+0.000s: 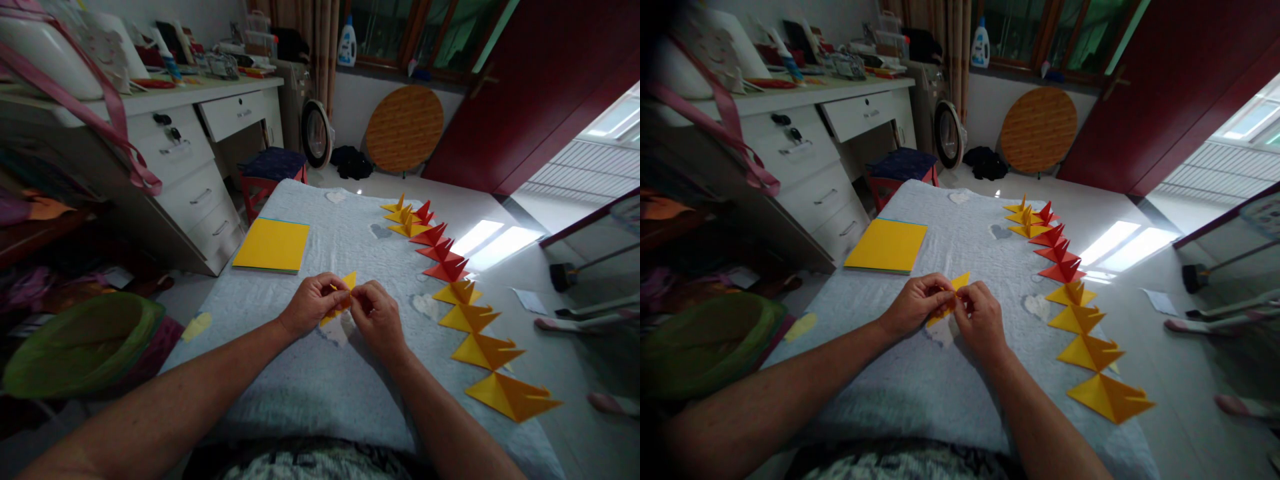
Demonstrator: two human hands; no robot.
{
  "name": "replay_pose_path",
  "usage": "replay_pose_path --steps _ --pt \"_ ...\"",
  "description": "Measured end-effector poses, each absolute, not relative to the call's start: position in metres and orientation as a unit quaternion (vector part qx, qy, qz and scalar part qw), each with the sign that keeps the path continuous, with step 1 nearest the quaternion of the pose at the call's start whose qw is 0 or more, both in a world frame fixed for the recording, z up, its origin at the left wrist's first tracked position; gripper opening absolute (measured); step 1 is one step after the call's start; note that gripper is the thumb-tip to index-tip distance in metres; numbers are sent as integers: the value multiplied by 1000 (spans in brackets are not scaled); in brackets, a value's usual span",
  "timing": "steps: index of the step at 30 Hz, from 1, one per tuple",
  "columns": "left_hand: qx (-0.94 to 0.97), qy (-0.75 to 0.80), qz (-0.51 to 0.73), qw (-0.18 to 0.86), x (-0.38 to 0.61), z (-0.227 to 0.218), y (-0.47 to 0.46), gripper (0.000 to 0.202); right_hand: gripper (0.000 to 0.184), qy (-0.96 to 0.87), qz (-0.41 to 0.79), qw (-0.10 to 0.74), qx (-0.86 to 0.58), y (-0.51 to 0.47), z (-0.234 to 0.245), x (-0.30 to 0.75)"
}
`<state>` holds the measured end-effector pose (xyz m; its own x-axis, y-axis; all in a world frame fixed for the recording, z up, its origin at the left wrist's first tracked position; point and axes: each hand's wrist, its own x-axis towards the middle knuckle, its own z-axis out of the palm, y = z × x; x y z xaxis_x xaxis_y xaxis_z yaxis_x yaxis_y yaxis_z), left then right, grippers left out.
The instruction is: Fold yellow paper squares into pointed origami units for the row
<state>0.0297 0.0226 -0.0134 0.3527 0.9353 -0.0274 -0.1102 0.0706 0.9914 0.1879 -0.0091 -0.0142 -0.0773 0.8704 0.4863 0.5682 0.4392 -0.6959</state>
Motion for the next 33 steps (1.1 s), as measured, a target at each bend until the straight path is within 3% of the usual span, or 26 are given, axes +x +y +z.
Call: replay_pose_path --steps 10,18,26,33 --pt "540 384 427 615 31 -16 23 29 15 -739 99 436 -503 -11 -16 187" --pt "552 370 443 602 31 -17 22 26 15 -727 127 443 -508 -9 -13 188" --pt "652 374 438 493 29 -10 22 10 16 -728 144 443 -502 -9 -11 187" --pt "698 370 421 445 30 -9 21 11 14 -732 149 434 -504 -9 -12 187"
